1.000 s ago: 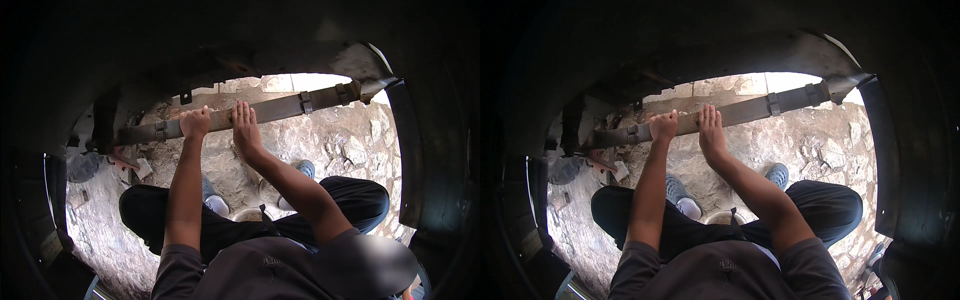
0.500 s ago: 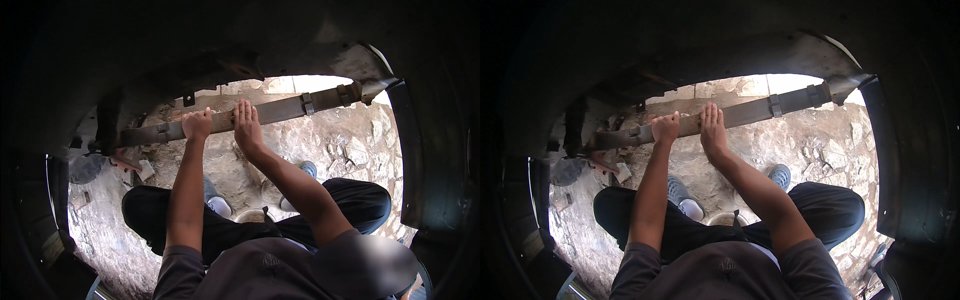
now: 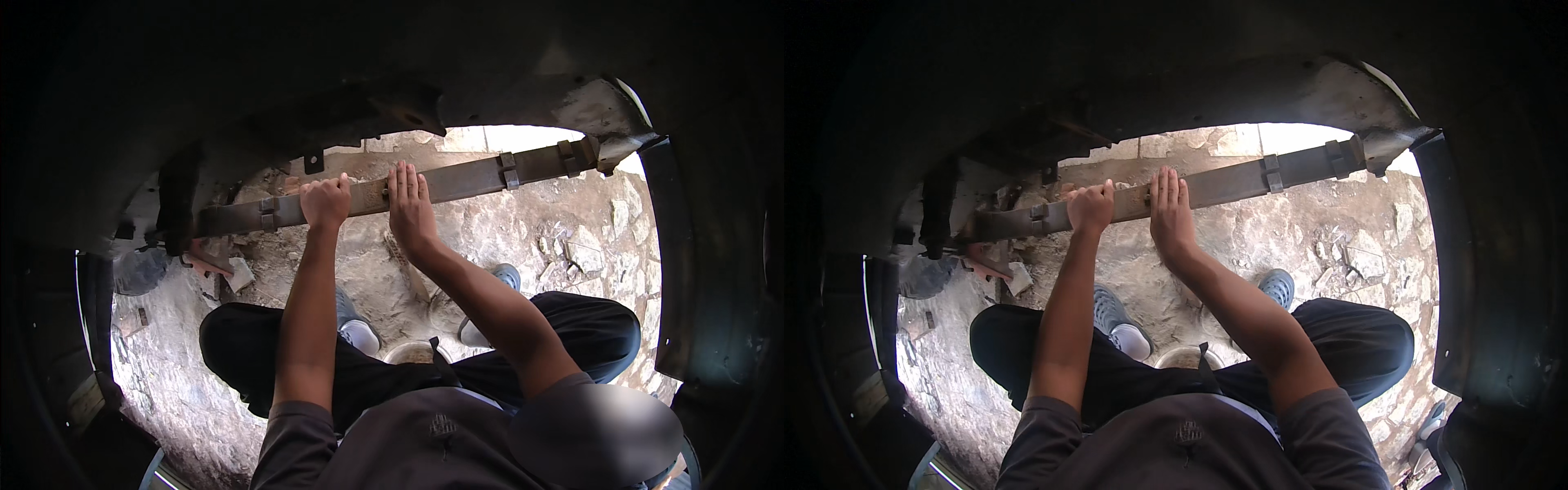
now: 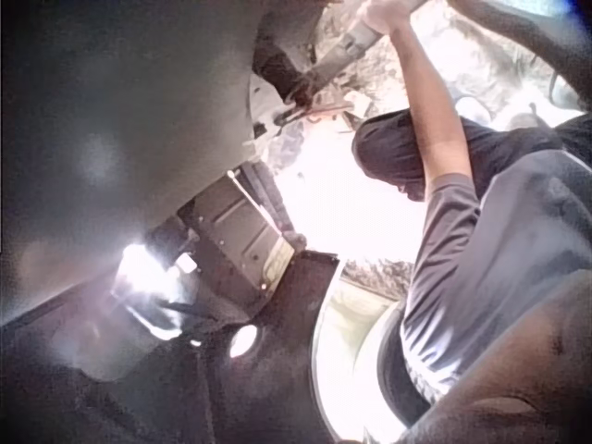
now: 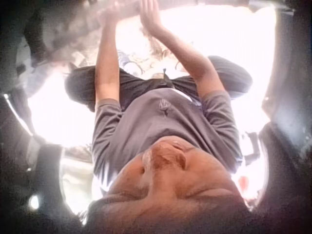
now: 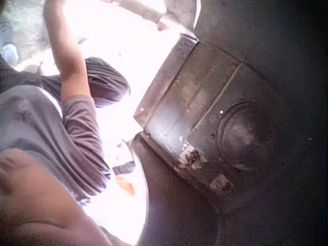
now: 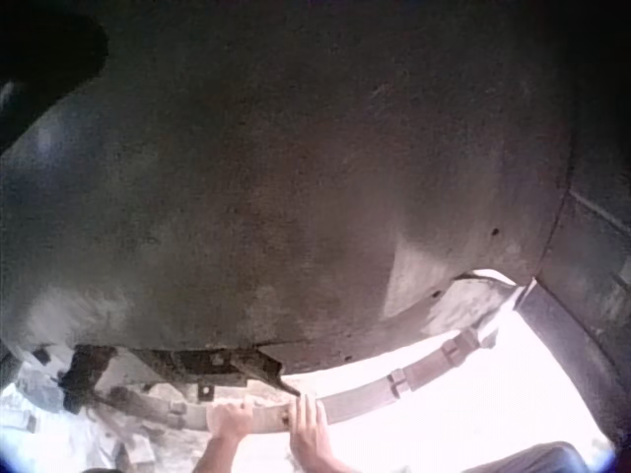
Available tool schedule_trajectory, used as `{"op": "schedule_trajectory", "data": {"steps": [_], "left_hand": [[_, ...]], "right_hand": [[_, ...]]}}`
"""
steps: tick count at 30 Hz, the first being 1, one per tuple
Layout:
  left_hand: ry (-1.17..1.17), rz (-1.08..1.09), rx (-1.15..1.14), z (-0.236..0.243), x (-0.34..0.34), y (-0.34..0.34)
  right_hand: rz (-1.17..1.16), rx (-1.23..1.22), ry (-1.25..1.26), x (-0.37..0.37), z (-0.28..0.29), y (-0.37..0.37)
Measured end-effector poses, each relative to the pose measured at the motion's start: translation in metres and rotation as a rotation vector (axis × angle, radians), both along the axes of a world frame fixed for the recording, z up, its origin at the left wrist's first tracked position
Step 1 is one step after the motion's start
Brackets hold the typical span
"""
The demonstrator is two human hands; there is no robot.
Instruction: The person sits beneath a vehicle and uses a wrench to tighten bolts on a metal suspension component. They then insert a rubber bushing into a hole in the metal frame and press it into place by hand.
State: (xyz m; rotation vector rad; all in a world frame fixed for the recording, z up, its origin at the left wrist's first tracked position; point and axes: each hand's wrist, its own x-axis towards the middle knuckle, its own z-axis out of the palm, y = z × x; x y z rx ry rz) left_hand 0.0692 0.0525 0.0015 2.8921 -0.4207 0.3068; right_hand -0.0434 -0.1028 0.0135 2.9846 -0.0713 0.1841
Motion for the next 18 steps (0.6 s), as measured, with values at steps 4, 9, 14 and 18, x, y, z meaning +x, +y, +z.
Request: {"op": "schedule_trajectory", "data": {"steps": [4, 9, 14, 18], "left_hand": [[0.005, 0.000, 0.001, -0.003, 0.003, -0.001], [0.020, 0.023, -0.001, -0.002, 0.001, 0.006], [0.024, 0.009, 0.017, 0.000, 0.000, 0.002], [0.021, 0.001, 0.028, 0.006, 0.001, -0.004]], "right_hand": [[-0.014, 0.028, 0.001, 0.002, -0.005, 0.001], [0.049, -0.001, 0.093, -0.036, 0.004, 0.005], [0.015, 0.009, 0.045, -0.012, 0.001, -0.002], [-0.033, 0.110, -0.055, 0.011, -0.007, -0.004]]}}
